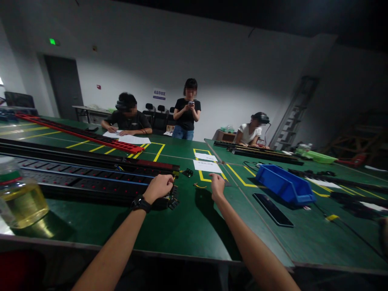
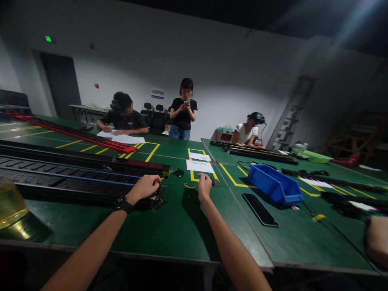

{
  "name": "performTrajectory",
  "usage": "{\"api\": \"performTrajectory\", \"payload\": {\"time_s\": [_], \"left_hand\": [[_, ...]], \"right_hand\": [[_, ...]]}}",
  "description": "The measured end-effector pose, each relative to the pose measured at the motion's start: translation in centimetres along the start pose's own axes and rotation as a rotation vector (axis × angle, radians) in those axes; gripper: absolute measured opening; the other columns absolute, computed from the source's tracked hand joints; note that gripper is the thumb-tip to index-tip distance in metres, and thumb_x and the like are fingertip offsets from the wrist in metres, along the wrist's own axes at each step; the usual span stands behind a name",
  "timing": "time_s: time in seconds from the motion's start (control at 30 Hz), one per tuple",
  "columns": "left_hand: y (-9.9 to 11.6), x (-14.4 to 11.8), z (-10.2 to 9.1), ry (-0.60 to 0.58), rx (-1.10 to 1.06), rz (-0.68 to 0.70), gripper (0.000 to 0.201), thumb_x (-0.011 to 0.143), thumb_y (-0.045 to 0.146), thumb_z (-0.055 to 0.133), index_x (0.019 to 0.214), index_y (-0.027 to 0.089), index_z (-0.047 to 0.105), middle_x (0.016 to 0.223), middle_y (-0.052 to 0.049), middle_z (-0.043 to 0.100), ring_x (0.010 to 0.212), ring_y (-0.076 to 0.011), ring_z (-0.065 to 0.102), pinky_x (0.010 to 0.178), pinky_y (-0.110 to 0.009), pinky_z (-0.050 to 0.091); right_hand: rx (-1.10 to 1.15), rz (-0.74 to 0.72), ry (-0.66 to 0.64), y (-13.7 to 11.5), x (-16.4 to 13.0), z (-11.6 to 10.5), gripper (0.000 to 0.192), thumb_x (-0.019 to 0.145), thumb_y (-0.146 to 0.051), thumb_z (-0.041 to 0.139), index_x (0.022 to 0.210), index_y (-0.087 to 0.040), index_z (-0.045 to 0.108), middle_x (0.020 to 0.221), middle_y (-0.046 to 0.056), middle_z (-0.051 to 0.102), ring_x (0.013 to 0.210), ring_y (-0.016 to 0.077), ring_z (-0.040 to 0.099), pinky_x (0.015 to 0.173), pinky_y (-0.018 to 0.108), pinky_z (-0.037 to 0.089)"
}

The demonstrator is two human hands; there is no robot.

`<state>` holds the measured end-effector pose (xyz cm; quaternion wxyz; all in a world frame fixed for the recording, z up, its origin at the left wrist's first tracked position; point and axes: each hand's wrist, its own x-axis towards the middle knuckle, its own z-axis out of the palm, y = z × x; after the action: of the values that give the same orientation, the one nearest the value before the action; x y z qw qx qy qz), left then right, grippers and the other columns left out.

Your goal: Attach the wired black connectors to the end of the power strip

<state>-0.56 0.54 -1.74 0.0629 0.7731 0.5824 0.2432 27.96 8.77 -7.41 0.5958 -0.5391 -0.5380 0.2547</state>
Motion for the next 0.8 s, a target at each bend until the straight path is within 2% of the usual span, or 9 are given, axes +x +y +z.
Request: {"api": "performTrajectory", "payload": {"time_s": [0.1, 0.17, 0.23, 0.37, 0.43, 0.53, 0.8], "left_hand": [[0.0, 0.0, 0.0, -0.004, -0.003, -0.002, 0.027, 0.089, 0.017, 0.053, 0.098, 0.023, 0.077, 0.099, -0.006, 0.08, 0.091, -0.0221, 0.073, 0.078, -0.027, 0.05], [0.0, 0.0, 0.0, -0.005, -0.003, -0.005, 0.026, 0.089, 0.018, 0.053, 0.097, 0.024, 0.077, 0.099, -0.005, 0.08, 0.09, -0.022, 0.073, 0.078, -0.027, 0.05], [-0.1, 0.1, 0.1, -0.002, 0.0, -0.003, 0.026, 0.089, 0.018, 0.054, 0.096, 0.024, 0.077, 0.098, -0.005, 0.08, 0.089, -0.0219, 0.073, 0.078, -0.027, 0.05], [-0.2, 0.2, 0.3, 0.013, 0.009, 0.012, 0.025, 0.089, 0.017, 0.054, 0.096, 0.023, 0.078, 0.097, -0.005, 0.08, 0.09, -0.0213, 0.073, 0.079, -0.027, 0.05], [-0.2, 0.2, 0.4, 0.016, 0.009, 0.014, 0.025, 0.089, 0.016, 0.055, 0.096, 0.023, 0.078, 0.098, -0.005, 0.08, 0.091, -0.0213, 0.073, 0.079, -0.027, 0.05], [-0.2, 0.1, 0.3, 0.012, 0.003, 0.008, 0.025, 0.089, 0.017, 0.055, 0.097, 0.023, 0.078, 0.098, -0.005, 0.08, 0.091, -0.0218, 0.073, 0.079, -0.027, 0.05], [0.2, 0.0, 0.0, 0.008, 0.015, 0.009, 0.025, 0.09, 0.017, 0.054, 0.097, 0.023, 0.077, 0.099, -0.006, 0.08, 0.092, -0.0224, 0.074, 0.079, -0.027, 0.05]], "right_hand": [[-0.144, -0.002, 0.121, -0.3, -0.1, -0.4, 0.043, 0.09, -0.044, 0.041, 0.089, -0.016, 0.074, 0.084, 0.013, 0.072, 0.081, 0.0274, 0.06, 0.072, 0.035, 0.04], [-0.231, -0.05, 0.045, -0.6, -0.6, -0.1, 0.038, 0.091, -0.043, 0.044, 0.092, -0.019, 0.074, 0.087, 0.012, 0.073, 0.084, 0.0279, 0.062, 0.075, 0.035, 0.041], [-0.426, -0.143, -0.07, -0.9, -1.4, 0.4, 0.034, 0.094, -0.041, 0.048, 0.101, -0.02, 0.074, 0.091, 0.011, 0.072, 0.087, 0.0282, 0.062, 0.079, 0.036, 0.042], [-0.816, -0.295, -0.268, -1.5, -3.2, 1.6, 0.036, 0.091, -0.034, 0.061, 0.124, -0.022, 0.072, 0.113, 0.016, 0.07, 0.109, 0.032, 0.058, 0.094, 0.041, 0.04], [-0.903, -0.32, -0.331, -1.9, -3.9, 2.0, 0.034, 0.092, -0.033, 0.062, 0.123, -0.023, 0.073, 0.119, 0.017, 0.068, 0.115, 0.0337, 0.055, 0.098, 0.044, 0.038], [-0.933, -0.34, -0.405, -2.4, -4.3, 2.0, 0.026, 0.095, -0.032, 0.059, 0.109, -0.021, 0.077, 0.116, 0.018, 0.069, 0.115, 0.035, 0.055, 0.098, 0.048, 0.037], [-0.708, -0.351, -0.455, -2.5, -4.0, 1.6, 0.013, 0.092, -0.025, 0.063, 0.092, -0.026, 0.076, 0.1, 0.009, 0.073, 0.107, 0.0293, 0.059, 0.099, 0.042, 0.038]]}}
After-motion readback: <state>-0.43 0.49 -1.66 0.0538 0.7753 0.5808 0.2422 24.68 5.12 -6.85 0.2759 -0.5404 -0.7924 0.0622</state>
